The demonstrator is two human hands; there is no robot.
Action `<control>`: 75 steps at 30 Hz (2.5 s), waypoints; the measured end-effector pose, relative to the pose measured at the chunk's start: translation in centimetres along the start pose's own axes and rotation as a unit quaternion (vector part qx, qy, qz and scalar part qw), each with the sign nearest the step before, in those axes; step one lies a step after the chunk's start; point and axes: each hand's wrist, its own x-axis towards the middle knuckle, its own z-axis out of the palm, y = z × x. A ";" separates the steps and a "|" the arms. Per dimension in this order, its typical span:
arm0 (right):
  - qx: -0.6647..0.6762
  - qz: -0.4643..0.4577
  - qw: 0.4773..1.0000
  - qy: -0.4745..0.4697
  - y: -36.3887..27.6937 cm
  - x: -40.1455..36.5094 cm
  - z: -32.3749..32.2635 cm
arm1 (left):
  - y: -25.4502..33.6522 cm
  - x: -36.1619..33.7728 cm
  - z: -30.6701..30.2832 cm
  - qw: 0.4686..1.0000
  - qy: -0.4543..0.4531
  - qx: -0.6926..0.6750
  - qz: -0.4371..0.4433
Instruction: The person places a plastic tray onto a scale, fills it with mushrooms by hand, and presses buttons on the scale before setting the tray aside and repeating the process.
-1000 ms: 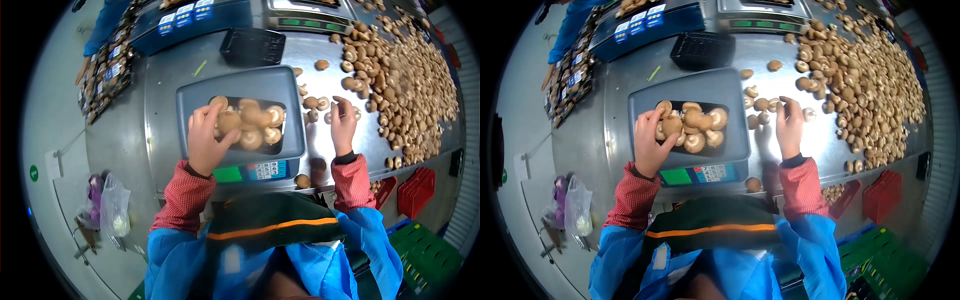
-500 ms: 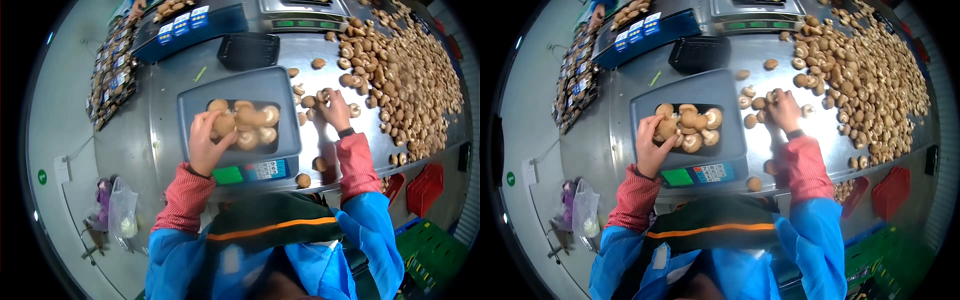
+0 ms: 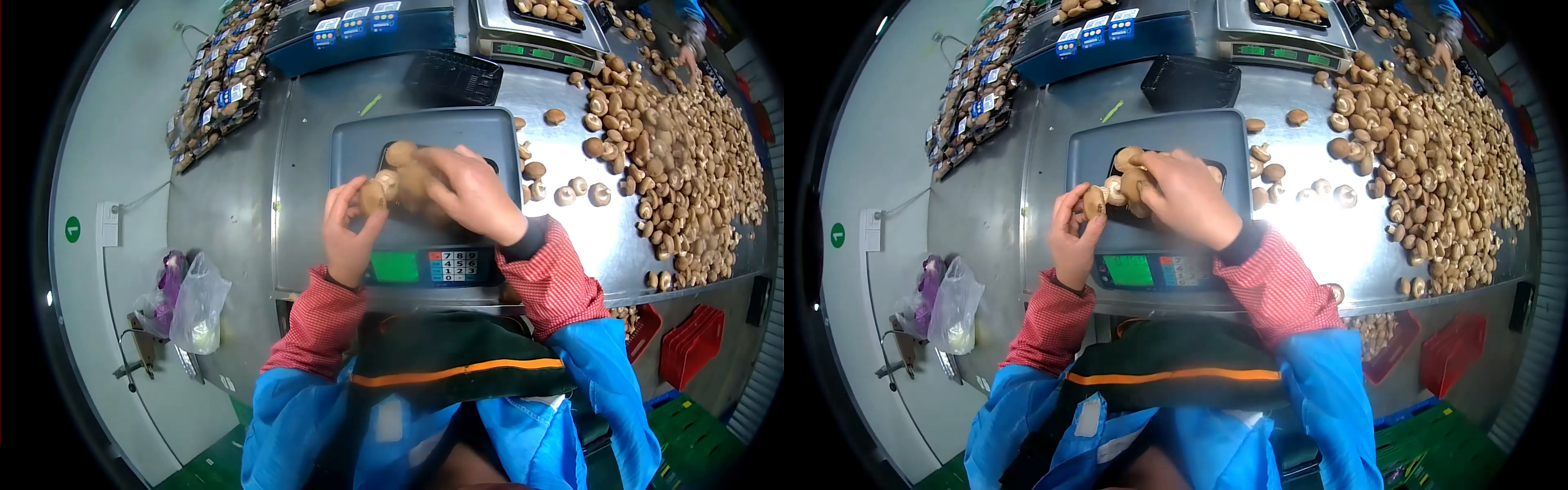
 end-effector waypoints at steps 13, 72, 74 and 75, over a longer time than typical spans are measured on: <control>0.150 0.152 0.976 -0.036 -2.3 -8.8 -3.0 | 5.0 -4.3 5.5 0.973 -0.184 0.063 0.127; -0.080 0.169 0.958 -0.215 21.6 13.6 -1.6 | -33.3 56.2 -0.7 0.992 0.107 -0.046 0.054; -0.098 0.155 0.959 -0.216 21.5 13.7 -1.6 | -40.4 59.7 -0.1 0.984 0.133 -0.057 0.107; -0.107 0.146 0.959 -0.216 21.3 13.7 -1.5 | -32.1 55.9 0.3 0.986 0.161 -0.003 0.033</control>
